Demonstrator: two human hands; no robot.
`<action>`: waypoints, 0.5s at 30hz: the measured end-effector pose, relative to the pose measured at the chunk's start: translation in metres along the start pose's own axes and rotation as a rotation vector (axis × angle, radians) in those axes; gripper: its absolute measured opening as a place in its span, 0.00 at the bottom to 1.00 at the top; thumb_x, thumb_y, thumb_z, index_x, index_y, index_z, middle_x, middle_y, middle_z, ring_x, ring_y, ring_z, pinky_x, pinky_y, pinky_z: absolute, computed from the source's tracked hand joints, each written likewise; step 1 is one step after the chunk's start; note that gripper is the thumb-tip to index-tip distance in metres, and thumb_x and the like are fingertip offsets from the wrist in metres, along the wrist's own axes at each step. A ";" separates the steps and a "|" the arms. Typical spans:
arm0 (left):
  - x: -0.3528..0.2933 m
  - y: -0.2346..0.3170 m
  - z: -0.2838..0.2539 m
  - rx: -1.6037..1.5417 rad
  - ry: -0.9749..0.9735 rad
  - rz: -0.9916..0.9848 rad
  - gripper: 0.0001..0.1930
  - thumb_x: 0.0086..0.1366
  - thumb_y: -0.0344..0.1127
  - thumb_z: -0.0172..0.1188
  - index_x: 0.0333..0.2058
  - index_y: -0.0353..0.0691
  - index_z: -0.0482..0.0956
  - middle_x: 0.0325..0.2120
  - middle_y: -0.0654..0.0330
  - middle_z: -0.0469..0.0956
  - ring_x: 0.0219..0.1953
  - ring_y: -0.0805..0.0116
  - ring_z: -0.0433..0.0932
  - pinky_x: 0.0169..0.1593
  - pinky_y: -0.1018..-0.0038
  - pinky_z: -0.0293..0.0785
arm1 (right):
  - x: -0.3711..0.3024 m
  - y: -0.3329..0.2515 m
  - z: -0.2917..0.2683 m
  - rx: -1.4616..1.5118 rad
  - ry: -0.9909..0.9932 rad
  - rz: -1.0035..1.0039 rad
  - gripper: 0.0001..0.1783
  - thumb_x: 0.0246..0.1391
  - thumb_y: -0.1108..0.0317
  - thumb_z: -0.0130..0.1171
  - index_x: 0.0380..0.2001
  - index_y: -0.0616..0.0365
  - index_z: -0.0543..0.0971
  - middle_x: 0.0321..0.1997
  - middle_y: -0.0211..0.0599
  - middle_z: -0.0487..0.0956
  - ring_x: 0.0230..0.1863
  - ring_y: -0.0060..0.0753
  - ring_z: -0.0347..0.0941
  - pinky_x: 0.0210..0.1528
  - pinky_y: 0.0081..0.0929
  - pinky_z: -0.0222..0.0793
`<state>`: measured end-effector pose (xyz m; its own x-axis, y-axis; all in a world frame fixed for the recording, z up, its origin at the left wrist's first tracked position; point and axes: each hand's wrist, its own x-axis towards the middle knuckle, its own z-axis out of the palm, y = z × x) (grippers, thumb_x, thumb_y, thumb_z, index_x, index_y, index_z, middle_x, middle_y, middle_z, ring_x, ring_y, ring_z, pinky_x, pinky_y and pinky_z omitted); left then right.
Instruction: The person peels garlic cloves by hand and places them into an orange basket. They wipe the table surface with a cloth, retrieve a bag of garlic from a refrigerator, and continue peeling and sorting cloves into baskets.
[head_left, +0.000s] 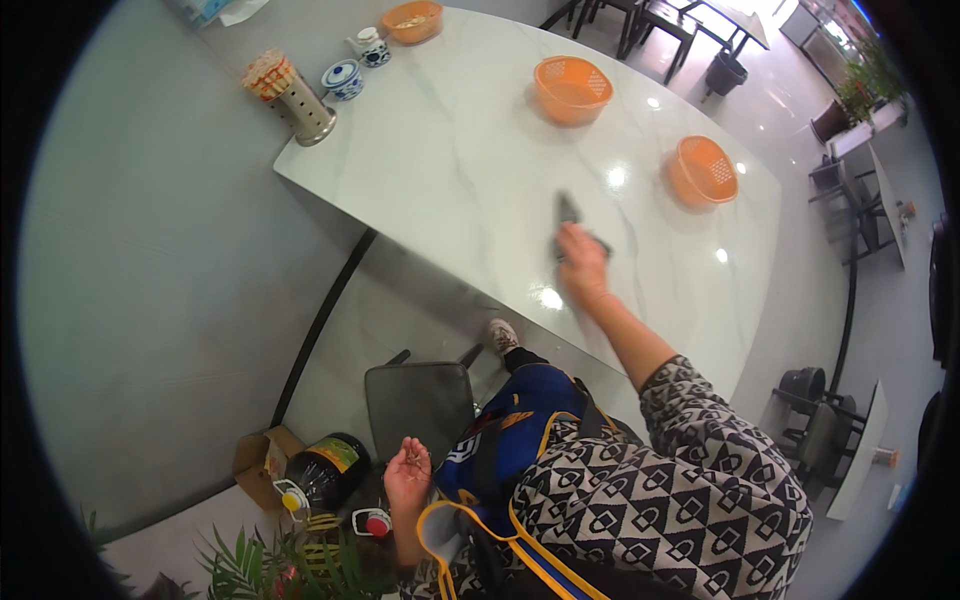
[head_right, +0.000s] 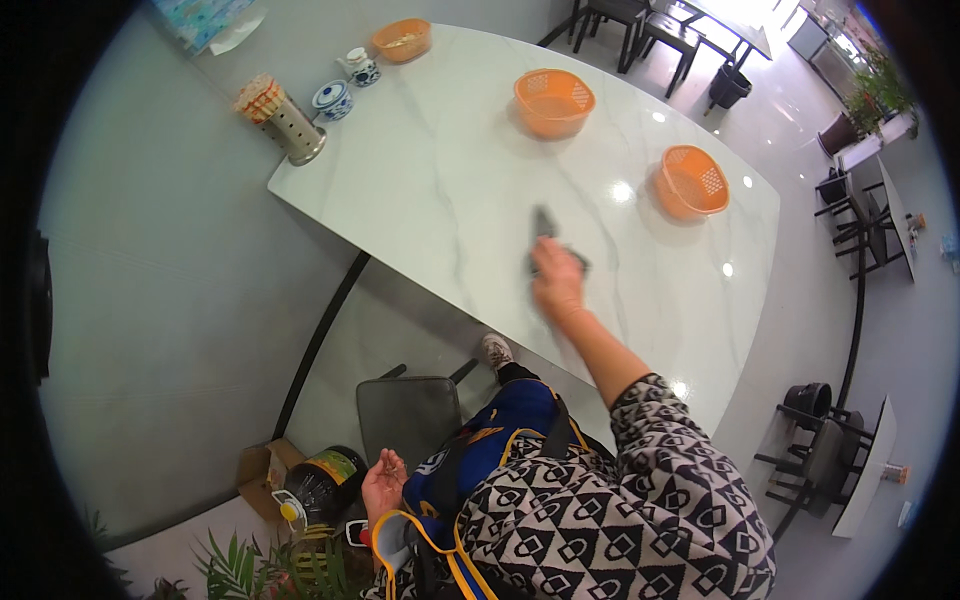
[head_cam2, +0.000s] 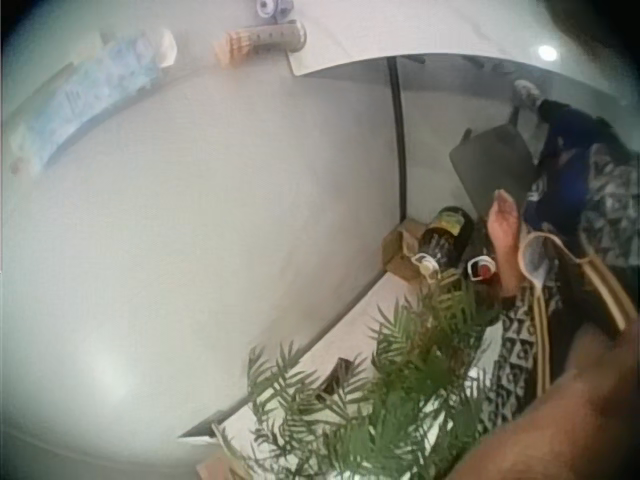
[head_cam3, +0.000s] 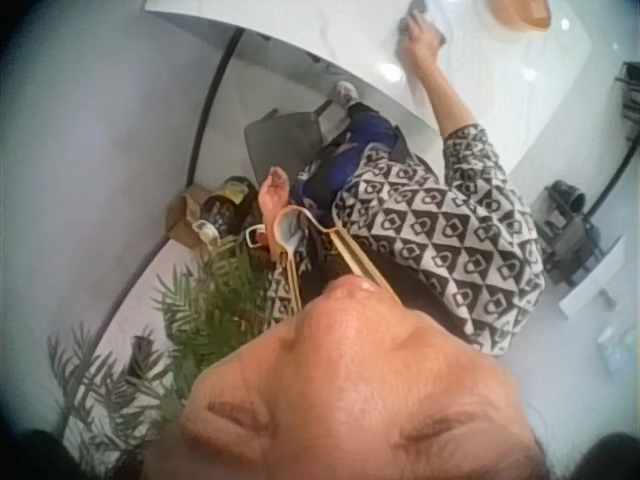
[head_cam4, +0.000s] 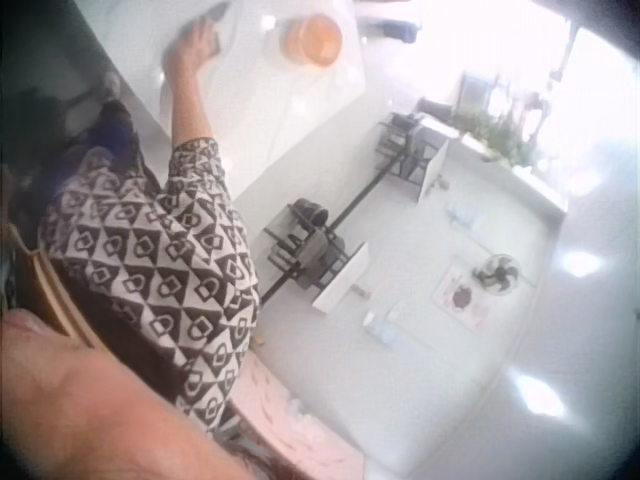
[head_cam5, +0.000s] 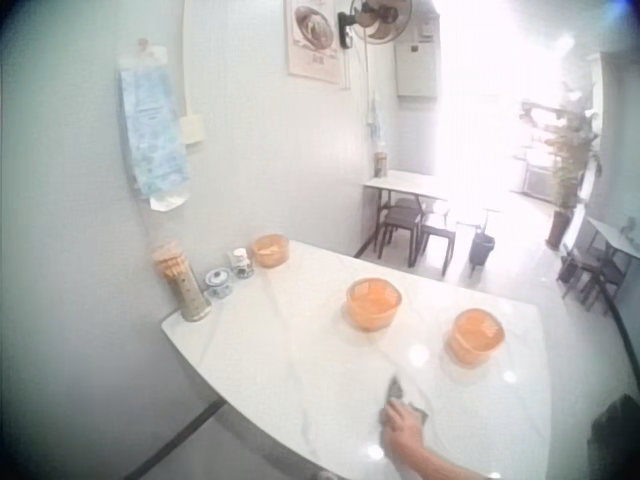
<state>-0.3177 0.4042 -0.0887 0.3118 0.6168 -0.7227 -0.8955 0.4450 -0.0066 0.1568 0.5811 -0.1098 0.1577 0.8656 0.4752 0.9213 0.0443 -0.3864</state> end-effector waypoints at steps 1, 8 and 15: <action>0.002 -0.001 0.002 0.003 0.035 0.015 0.12 0.62 0.27 0.48 0.44 0.32 0.74 0.41 0.50 0.78 0.45 0.58 0.77 0.51 0.61 0.75 | 0.003 -0.028 0.017 0.062 -0.050 -0.051 0.27 0.34 0.78 0.52 0.45 0.58 0.75 0.56 0.44 0.71 0.56 0.47 0.67 0.57 0.40 0.62; 0.004 0.001 0.007 -0.079 0.019 -0.027 0.12 0.63 0.27 0.48 0.43 0.32 0.74 0.41 0.49 0.78 0.45 0.57 0.77 0.51 0.60 0.75 | -0.004 -0.180 0.029 0.712 -0.871 -0.037 0.21 0.41 0.76 0.51 0.42 0.55 0.78 0.45 0.44 0.77 0.49 0.49 0.71 0.52 0.37 0.67; 0.001 0.013 -0.014 -0.196 0.086 0.040 0.11 0.64 0.28 0.47 0.43 0.31 0.73 0.40 0.49 0.77 0.45 0.57 0.76 0.51 0.61 0.74 | 0.104 -0.141 0.003 1.139 -0.366 0.289 0.22 0.45 0.82 0.45 0.44 0.57 0.76 0.39 0.34 0.78 0.46 0.30 0.74 0.47 0.24 0.70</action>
<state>-0.3337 0.4014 -0.0990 0.2539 0.5700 -0.7814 -0.9539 0.2812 -0.1047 0.0422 0.6659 -0.0080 0.0261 0.9965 0.0791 0.0037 0.0790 -0.9969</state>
